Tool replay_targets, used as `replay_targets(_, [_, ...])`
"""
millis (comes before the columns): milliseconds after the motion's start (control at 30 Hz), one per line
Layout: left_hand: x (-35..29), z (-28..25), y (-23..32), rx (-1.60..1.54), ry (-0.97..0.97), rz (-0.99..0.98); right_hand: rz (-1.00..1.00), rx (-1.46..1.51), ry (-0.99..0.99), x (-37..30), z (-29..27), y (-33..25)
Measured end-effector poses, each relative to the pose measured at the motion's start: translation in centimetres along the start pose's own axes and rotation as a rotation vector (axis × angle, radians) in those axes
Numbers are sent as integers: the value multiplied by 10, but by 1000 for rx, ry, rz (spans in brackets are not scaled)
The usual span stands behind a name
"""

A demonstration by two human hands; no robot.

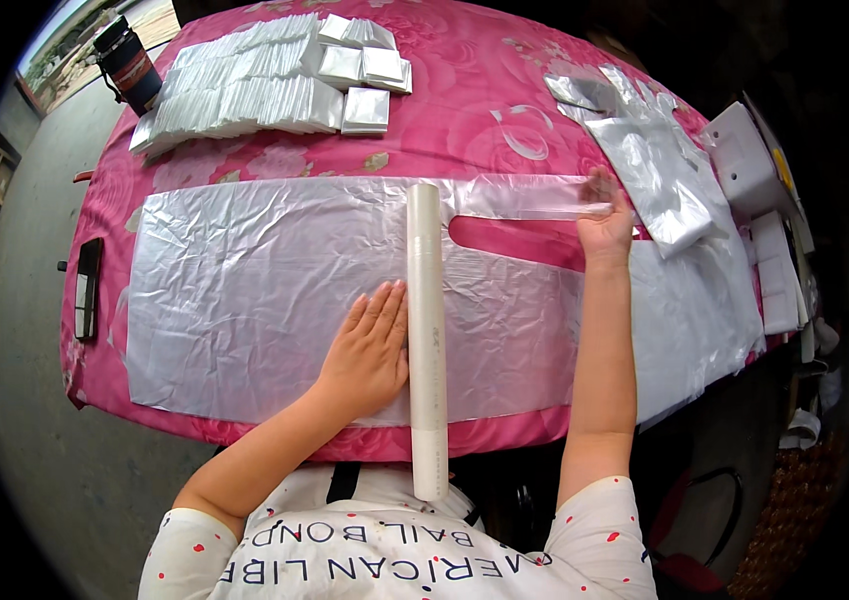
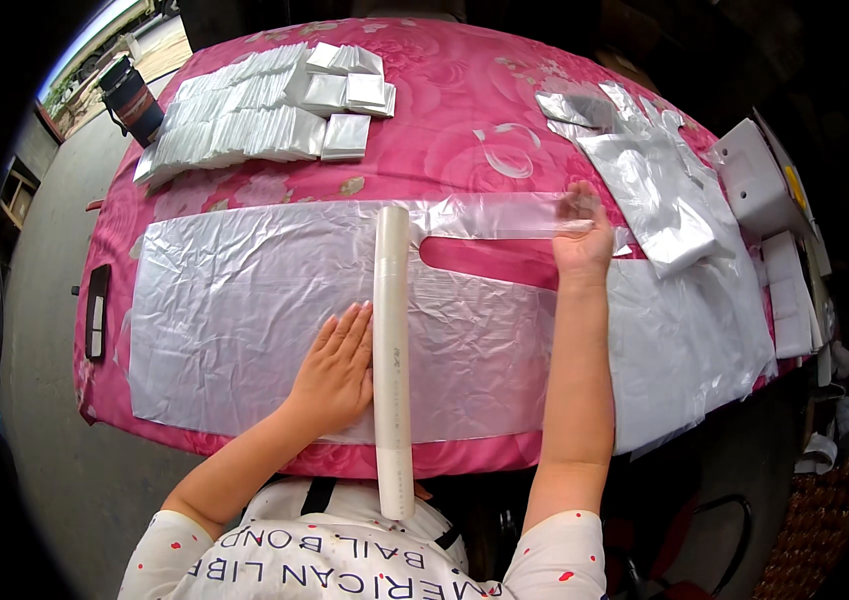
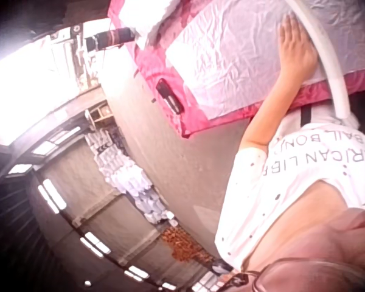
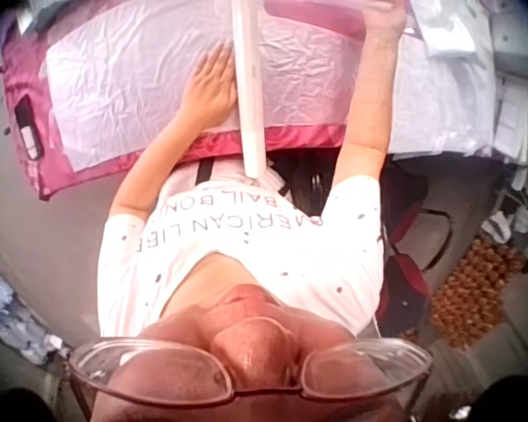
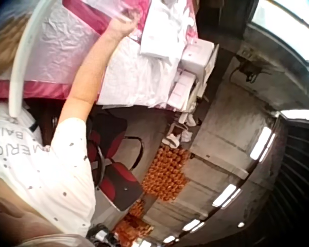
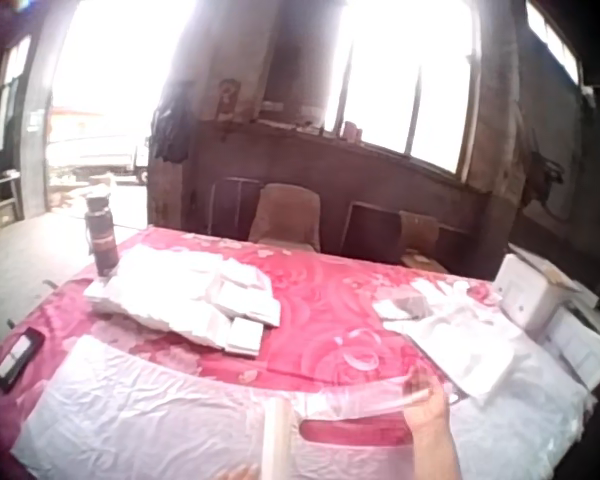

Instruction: The person repeatedly unrolls a plastic film, wraps small white rectangular items, and stacks them on a pink tablecloth. The person uses both hands to smooth and fold the film around each item.

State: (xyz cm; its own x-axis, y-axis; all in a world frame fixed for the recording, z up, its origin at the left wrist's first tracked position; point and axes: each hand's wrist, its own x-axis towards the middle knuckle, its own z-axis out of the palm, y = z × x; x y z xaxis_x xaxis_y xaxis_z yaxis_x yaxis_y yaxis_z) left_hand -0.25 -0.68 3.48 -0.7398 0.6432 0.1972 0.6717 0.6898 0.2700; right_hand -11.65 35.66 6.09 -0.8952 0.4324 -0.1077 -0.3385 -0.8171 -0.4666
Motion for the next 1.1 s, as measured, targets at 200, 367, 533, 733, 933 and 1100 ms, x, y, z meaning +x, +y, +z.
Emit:
replay_targets(200, [0,4,0,-26,20,-2,-303,-230,16,-24,75,-55])
replay_targets(367, [-2,3,-1,-43,47,1,-267,-579,-439,-94,178,46])
replay_targets(533, [-1,3,-6,-195,18,23,129,-1074,-819,-176,203,212])
replay_targets(733, [-1,27,-6,118,163,65,-121,-1446,-1085,-234,154,370])
replay_targets(933, [0,29,-4,97,117,61,33,-1607,-1403,-263,161,349])
replay_targets(1100, [-4,37,-8,32,251,9,-403,-1436,-1447,-232,130,228])
